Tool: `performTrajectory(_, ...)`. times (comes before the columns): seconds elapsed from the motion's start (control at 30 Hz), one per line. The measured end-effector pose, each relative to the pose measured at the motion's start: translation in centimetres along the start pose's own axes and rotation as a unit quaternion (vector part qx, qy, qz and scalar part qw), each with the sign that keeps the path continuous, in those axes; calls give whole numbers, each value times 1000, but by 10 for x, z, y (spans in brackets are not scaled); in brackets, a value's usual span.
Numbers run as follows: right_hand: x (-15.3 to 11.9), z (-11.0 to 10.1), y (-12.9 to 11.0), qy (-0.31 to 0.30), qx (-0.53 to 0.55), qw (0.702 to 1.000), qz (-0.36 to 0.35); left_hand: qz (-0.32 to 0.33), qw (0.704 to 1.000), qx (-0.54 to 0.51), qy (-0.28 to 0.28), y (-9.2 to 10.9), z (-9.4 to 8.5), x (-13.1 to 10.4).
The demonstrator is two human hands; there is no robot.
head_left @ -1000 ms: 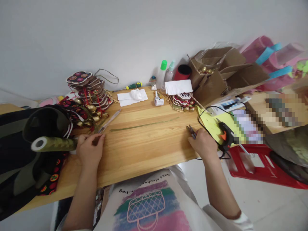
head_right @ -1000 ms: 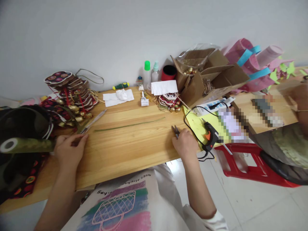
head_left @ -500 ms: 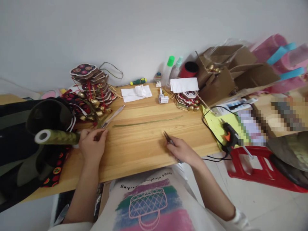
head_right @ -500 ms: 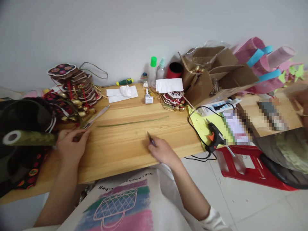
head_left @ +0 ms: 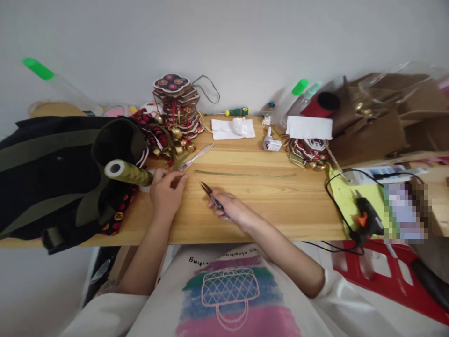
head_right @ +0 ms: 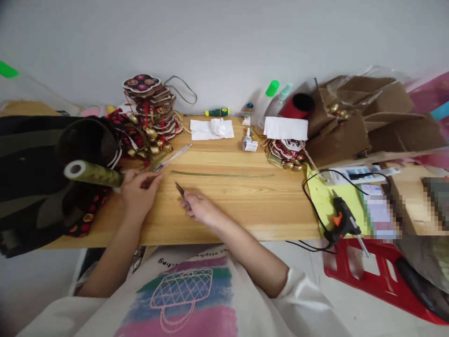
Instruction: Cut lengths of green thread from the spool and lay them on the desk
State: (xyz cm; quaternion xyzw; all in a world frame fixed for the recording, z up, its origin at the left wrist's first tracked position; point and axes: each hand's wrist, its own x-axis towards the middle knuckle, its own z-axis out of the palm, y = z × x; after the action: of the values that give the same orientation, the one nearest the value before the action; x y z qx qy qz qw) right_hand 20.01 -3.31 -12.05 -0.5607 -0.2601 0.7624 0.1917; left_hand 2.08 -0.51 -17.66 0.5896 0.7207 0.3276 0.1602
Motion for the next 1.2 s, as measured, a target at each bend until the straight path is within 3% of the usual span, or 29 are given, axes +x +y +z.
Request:
performTrajectory(0.33, 13, 17, -11, -10, 17, 999, 28, -8, 1000, -13, 4, 0, -2, 0)
performTrajectory(1.2, 31, 31, -18, 1, 101, 995, 24, -7, 1000, 11, -18, 2, -2, -1)
